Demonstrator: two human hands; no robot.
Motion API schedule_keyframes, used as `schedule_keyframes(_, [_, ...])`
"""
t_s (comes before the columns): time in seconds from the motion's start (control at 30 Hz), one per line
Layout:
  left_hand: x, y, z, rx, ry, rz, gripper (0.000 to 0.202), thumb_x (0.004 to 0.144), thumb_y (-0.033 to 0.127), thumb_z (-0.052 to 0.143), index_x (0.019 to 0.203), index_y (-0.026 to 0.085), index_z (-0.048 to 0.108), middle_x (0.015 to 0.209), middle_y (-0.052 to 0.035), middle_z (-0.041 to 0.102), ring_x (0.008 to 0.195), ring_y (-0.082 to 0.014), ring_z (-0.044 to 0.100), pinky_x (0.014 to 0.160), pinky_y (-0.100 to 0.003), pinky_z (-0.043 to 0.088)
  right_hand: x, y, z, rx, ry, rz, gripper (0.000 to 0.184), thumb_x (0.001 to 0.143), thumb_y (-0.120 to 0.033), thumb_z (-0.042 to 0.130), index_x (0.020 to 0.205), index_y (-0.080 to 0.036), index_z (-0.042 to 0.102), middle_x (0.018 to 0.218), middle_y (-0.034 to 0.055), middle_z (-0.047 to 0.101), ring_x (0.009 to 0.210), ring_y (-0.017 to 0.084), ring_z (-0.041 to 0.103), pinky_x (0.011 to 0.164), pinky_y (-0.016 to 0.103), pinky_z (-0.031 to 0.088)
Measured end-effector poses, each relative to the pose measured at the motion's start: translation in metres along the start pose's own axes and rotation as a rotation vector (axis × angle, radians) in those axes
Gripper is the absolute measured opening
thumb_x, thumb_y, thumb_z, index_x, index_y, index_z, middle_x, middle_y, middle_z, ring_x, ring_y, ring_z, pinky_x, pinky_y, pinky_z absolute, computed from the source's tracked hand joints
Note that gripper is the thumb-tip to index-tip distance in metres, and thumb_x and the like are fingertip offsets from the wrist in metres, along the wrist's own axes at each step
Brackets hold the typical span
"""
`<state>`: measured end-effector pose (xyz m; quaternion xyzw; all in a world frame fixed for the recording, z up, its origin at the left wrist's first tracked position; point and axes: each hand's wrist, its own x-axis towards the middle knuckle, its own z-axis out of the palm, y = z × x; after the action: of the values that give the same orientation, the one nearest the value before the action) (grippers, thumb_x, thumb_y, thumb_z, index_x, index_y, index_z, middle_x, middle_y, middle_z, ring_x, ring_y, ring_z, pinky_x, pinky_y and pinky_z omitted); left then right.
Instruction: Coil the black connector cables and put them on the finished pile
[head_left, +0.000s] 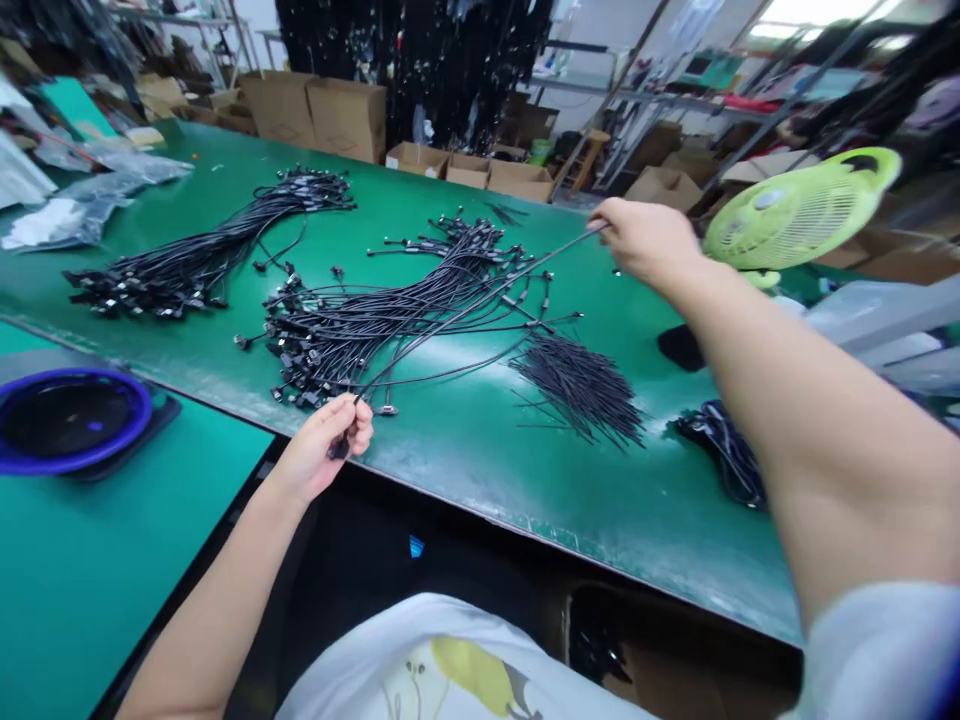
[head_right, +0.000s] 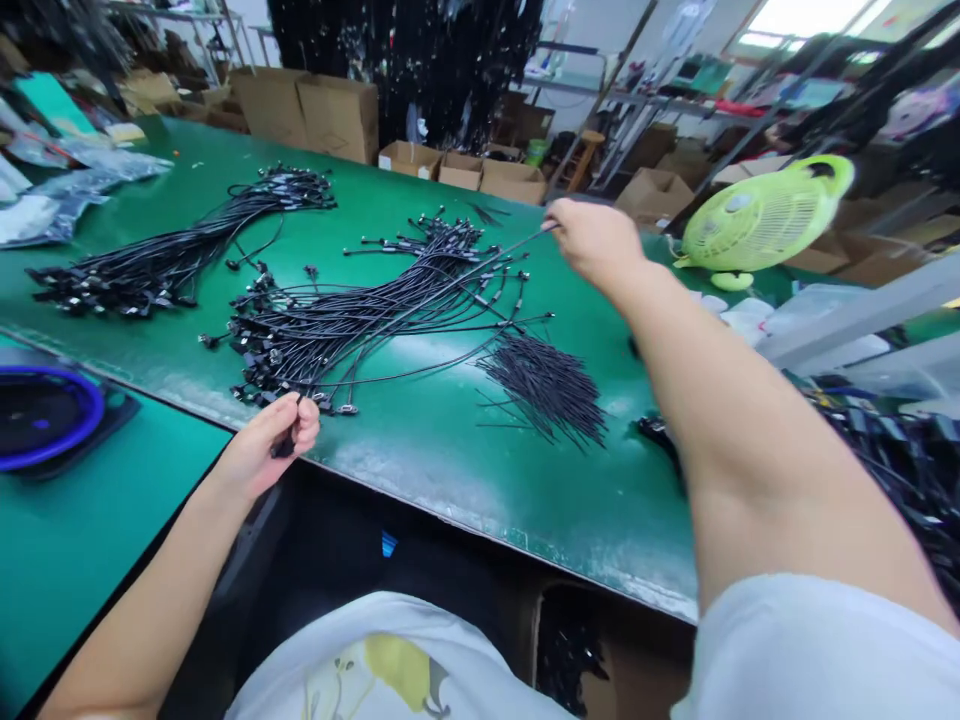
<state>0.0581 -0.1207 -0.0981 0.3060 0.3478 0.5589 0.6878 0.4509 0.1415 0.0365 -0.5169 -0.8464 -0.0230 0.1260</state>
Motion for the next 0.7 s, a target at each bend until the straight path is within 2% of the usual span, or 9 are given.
schedule_keyframes(0.1, [0.0, 0.006, -0.005, -0.122, 0.072, 0.104, 0.027, 0.081, 0.029, 0.071, 0.065, 0.013, 0.057, 0.082, -0.0021, 0.058, 0.078, -0.0103, 0.06, 0.077, -0.024, 0.053, -0.036, 0.005, 0.009, -0.247, 0.168, 0.011, 0.063, 0.092, -0.067, 0.015, 0.098, -0.028, 0.064, 0.059, 0.0049, 0.056, 0.05, 0.019, 0.041, 0.058, 0.034, 0.03])
schedule_keyframes(0.17, [0.0, 0.007, -0.002, -0.092, 0.114, 0.098, 0.028, 0.085, 0.032, 0.065, 0.066, 0.013, 0.054, 0.094, -0.0052, 0.063, 0.087, -0.0141, 0.064, 0.085, -0.031, 0.054, -0.068, -0.016, 0.018, -0.43, 0.18, -0.13, 0.072, 0.092, -0.07, 0.004, 0.085, -0.026, 0.062, 0.048, 0.0027, 0.047, 0.037, 0.014, 0.027, 0.048, 0.032, 0.022])
schedule_keyframes(0.23, [0.0, 0.002, 0.009, 0.092, 0.123, 0.114, 0.024, 0.09, 0.036, 0.058, 0.078, 0.015, 0.057, 0.106, -0.0081, 0.065, 0.094, -0.018, 0.067, 0.086, -0.035, 0.055, -0.111, -0.059, 0.025, -0.481, 0.187, -0.347, 0.066, 0.096, -0.064, 0.007, 0.071, -0.025, 0.054, 0.047, 0.0021, 0.047, 0.031, 0.013, 0.028, 0.042, 0.03, 0.014])
schedule_keyframes(0.3, [-0.004, -0.009, 0.03, 0.414, 0.079, 0.211, 0.021, 0.092, 0.037, 0.053, 0.095, 0.017, 0.061, 0.116, -0.0097, 0.064, 0.105, -0.0207, 0.065, 0.091, -0.037, 0.052, -0.156, -0.119, 0.026, -0.37, 0.192, -0.528, 0.047, 0.102, -0.045, 0.024, 0.08, -0.021, 0.057, 0.064, 0.0056, 0.062, 0.044, 0.015, 0.05, 0.04, 0.027, 0.02])
schedule_keyframes(0.37, [-0.012, -0.021, 0.053, 0.733, -0.033, 0.328, 0.025, 0.094, 0.033, 0.051, 0.11, 0.019, 0.062, 0.121, -0.0099, 0.064, 0.111, -0.0211, 0.061, 0.098, -0.036, 0.047, -0.185, -0.177, 0.024, -0.188, 0.158, -0.611, 0.031, 0.1, -0.037, 0.039, 0.084, -0.02, 0.06, 0.069, 0.0026, 0.064, 0.054, 0.012, 0.058, 0.044, 0.025, 0.028])
schedule_keyframes(0.43, [-0.021, -0.029, 0.07, 0.911, -0.177, 0.327, 0.027, 0.094, 0.03, 0.05, 0.115, 0.019, 0.063, 0.107, -0.0075, 0.069, 0.099, -0.0185, 0.064, 0.092, -0.031, 0.047, -0.189, -0.213, 0.023, -0.108, 0.112, -0.592, 0.03, 0.1, -0.034, 0.041, 0.083, -0.019, 0.06, 0.067, 0.0008, 0.062, 0.055, 0.011, 0.056, 0.047, 0.025, 0.027])
schedule_keyframes(0.53, [-0.028, -0.03, 0.072, 0.859, -0.263, 0.099, 0.026, 0.095, 0.035, 0.05, 0.105, 0.018, 0.067, 0.067, 0.0008, 0.061, 0.06, -0.0115, 0.055, 0.064, -0.025, 0.047, -0.17, -0.209, 0.024, -0.08, 0.039, -0.438, 0.038, 0.099, -0.045, 0.041, 0.08, -0.018, 0.06, 0.07, 0.0023, 0.063, 0.061, 0.012, 0.057, 0.049, 0.026, 0.023])
schedule_keyframes(0.63, [-0.031, -0.021, 0.053, 0.493, -0.288, -0.129, 0.031, 0.092, 0.042, 0.055, 0.089, 0.014, 0.069, 0.046, 0.0074, 0.037, 0.042, -0.0065, 0.036, 0.05, -0.021, 0.04, -0.159, -0.166, 0.031, -0.014, -0.041, -0.342, 0.039, 0.097, -0.051, 0.043, 0.089, -0.019, 0.063, 0.081, 0.0044, 0.067, 0.072, 0.016, 0.061, 0.054, 0.026, 0.031])
schedule_keyframes(0.7, [-0.034, -0.011, 0.036, 0.191, -0.268, -0.171, 0.031, 0.09, 0.041, 0.06, 0.082, 0.013, 0.069, 0.042, 0.011, 0.023, 0.037, -0.0035, 0.022, 0.043, -0.017, 0.035, -0.162, -0.136, 0.042, 0.112, -0.061, -0.327, 0.033, 0.098, -0.046, 0.044, 0.098, -0.02, 0.064, 0.091, 0.0049, 0.069, 0.08, 0.017, 0.064, 0.062, 0.027, 0.041])
